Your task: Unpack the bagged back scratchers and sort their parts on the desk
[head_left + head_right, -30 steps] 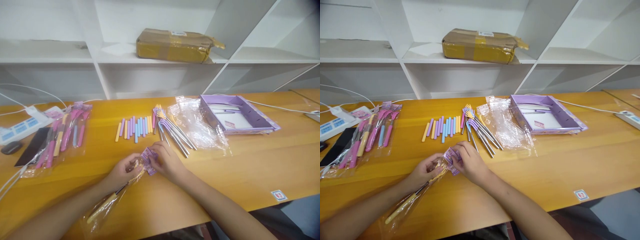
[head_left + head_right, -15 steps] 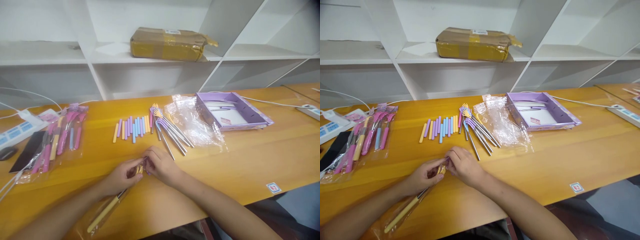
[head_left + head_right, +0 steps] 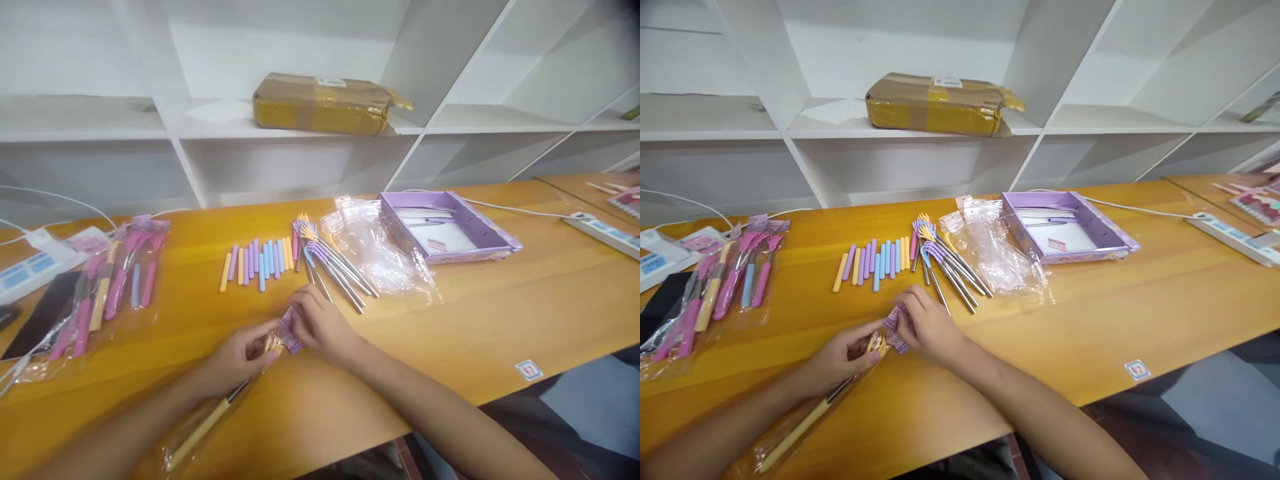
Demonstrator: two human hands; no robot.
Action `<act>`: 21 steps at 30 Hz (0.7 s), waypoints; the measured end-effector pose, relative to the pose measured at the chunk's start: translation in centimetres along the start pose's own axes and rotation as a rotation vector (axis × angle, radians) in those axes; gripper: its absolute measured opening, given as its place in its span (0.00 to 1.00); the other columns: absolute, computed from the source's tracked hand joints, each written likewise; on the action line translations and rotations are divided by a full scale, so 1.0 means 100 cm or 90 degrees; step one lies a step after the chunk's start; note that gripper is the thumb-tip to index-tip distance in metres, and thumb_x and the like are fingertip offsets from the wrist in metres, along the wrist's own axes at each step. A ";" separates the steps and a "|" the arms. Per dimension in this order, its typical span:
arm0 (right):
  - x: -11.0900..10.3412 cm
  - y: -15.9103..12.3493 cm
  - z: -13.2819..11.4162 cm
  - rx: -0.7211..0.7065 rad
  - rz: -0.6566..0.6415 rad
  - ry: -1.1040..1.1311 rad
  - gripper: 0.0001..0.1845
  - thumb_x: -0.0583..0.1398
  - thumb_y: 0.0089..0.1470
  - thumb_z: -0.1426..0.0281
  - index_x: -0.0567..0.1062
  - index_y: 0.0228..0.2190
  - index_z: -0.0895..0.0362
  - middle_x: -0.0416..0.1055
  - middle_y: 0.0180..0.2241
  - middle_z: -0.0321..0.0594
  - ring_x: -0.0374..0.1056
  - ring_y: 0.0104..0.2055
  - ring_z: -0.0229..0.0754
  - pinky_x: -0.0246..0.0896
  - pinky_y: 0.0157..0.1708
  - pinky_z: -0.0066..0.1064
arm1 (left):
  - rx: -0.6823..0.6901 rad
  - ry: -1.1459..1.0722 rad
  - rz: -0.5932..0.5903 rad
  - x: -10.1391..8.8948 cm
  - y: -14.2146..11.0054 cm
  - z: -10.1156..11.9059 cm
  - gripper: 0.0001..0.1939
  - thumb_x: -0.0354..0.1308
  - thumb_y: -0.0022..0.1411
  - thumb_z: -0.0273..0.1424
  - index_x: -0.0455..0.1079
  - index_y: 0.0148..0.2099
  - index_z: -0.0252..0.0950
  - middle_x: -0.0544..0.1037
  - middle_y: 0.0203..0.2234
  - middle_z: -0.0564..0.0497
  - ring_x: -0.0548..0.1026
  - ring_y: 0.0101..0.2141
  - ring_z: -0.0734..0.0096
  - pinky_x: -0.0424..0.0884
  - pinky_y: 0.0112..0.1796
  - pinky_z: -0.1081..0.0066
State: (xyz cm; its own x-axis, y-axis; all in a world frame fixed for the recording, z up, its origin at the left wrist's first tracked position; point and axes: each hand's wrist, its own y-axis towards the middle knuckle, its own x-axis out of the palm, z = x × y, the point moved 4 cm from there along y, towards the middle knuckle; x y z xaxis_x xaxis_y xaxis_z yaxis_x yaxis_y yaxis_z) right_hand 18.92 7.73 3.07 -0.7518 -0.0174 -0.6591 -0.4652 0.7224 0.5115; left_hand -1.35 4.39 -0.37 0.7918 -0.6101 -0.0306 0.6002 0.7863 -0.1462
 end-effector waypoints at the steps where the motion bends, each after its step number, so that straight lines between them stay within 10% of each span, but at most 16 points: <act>1: -0.001 0.001 0.000 0.012 -0.002 0.005 0.14 0.59 0.66 0.76 0.69 0.51 0.53 0.72 0.46 0.46 0.73 0.44 0.46 0.74 0.43 0.39 | -0.001 -0.025 -0.004 0.001 0.000 0.002 0.34 0.62 0.74 0.42 0.63 0.77 0.42 0.78 0.60 0.43 0.77 0.56 0.56 0.69 0.62 0.55; 13: -0.004 0.003 0.006 -0.045 0.077 -0.055 0.21 0.59 0.60 0.82 0.68 0.52 0.52 0.73 0.44 0.45 0.74 0.42 0.47 0.75 0.41 0.39 | 0.010 -0.102 -0.007 0.001 0.001 0.000 0.35 0.65 0.72 0.42 0.64 0.76 0.42 0.71 0.70 0.40 0.73 0.66 0.49 0.63 0.69 0.47; 21: -0.014 0.002 0.002 -0.098 -0.012 -0.081 0.14 0.60 0.68 0.74 0.70 0.54 0.52 0.73 0.48 0.48 0.75 0.47 0.49 0.76 0.44 0.41 | -0.003 -0.086 0.000 0.000 0.000 0.003 0.34 0.65 0.72 0.41 0.65 0.75 0.41 0.72 0.70 0.41 0.72 0.67 0.49 0.62 0.70 0.46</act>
State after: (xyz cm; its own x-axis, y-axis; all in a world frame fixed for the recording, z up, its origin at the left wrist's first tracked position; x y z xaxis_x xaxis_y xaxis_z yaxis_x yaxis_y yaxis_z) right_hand 19.94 8.05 4.00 -0.6823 0.0648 -0.7282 -0.5514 0.6085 0.5708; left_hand -1.33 4.44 -0.03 0.8001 -0.5909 0.1032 0.5998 0.7859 -0.1502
